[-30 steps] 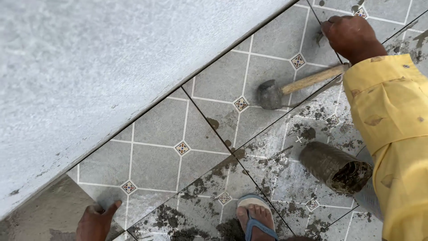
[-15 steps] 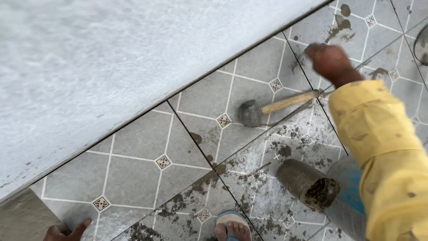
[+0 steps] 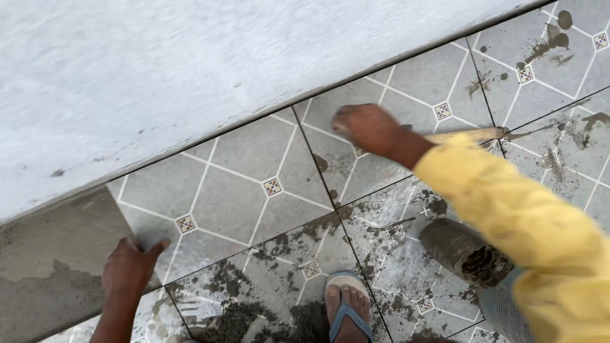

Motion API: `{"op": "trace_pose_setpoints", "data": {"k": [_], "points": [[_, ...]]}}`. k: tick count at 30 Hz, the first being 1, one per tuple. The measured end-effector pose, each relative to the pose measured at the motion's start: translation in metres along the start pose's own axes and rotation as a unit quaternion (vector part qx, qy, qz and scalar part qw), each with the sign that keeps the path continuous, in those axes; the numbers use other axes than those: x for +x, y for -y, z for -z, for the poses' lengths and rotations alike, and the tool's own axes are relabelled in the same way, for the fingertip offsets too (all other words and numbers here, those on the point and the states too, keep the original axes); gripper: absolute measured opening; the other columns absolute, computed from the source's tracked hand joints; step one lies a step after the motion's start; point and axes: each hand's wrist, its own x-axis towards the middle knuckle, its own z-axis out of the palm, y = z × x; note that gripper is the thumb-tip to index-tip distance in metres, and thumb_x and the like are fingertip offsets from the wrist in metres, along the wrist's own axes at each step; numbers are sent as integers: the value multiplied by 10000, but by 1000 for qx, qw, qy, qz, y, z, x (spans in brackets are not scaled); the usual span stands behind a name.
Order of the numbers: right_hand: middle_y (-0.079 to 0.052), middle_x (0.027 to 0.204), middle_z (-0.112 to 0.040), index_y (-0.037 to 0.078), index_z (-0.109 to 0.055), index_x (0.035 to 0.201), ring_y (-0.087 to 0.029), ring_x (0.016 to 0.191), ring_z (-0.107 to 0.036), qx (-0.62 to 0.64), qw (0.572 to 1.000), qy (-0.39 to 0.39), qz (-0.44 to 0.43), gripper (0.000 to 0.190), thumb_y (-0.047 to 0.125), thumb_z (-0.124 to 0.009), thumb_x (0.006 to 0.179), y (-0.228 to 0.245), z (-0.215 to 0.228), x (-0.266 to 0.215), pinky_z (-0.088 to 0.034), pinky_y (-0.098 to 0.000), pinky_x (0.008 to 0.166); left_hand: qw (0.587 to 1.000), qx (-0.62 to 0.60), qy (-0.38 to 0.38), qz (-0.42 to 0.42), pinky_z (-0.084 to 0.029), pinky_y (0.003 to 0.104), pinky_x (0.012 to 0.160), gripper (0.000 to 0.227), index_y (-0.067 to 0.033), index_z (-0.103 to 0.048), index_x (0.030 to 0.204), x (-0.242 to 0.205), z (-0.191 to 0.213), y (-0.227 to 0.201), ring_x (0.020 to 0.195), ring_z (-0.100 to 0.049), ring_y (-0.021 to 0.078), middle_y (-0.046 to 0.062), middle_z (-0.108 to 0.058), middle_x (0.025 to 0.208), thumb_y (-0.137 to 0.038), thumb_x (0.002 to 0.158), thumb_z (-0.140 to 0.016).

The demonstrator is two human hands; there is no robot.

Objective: The recorder is applying mortar and laying floor tiles, using a rubber mallet and trowel to position and secure them.

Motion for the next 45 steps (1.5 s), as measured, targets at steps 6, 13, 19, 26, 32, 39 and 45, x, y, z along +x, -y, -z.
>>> {"op": "trace_pose_setpoints", "data": {"k": [6,13,19,26,32,39,45], "points": [[-151,1168,-708,36,-711,1109,-287,1076,-674,54,994,-94,-15,239,113,-581,923,41,-30,70,-560,-390,916,999,-33,10,17,-580,505,894,843,11,-609,1279,-11,13,-10,1080,-717,391,245,-723,1187,-646,782,-789],[-153,1222,-668,33,-697,1147,-290,1090,-666,-7,997,-71,-6,278,89,-618,886,43,-30,78,-558,-377,932,998,-57,-14,-16,-563,499,923,763,22,-615,1210,-11,8,-7,1056,-706,381,231,-706,1155,-588,799,-816],[-133,1179,-658,36,-687,1178,-274,1063,-666,-22,999,-21,-26,314,62,-625,871,59,-17,75,-576,-363,874,997,-60,-10,-44,-555,497,931,785,38,-605,1207,-3,2,0,1040,-704,376,243,-707,1125,-594,795,-819],[-152,1237,-666,55,-672,1183,-301,1236,-621,-16,985,-143,-92,388,37,-650,796,48,-86,66,-525,-406,1102,999,-30,21,-35,-562,500,923,842,22,-594,1259,3,-2,4,1061,-708,391,255,-701,1174,-625,765,-809],[-259,1218,-654,-12,-624,1251,-411,1180,-577,164,979,-75,-91,500,196,-774,822,44,10,-4,-479,-479,970,997,-5,-18,-71,-553,502,946,881,59,-630,1245,5,2,5,1057,-710,429,296,-739,1096,-664,781,-826],[-167,1234,-690,49,-622,1298,-329,1109,-663,208,947,110,-217,482,323,-723,914,38,49,-108,-523,-483,999,907,183,-198,-324,-563,460,969,799,72,-542,1350,-58,-11,-61,1217,-596,356,257,-604,1295,-584,900,-624],[-223,1101,-694,4,-581,1338,-393,1038,-668,125,970,84,-189,590,398,-705,917,22,48,-151,-544,-511,873,777,107,-214,-583,-191,633,1146,864,-41,-478,1430,-103,-68,-137,1445,-291,421,292,-376,1527,-672,842,-523]]}}
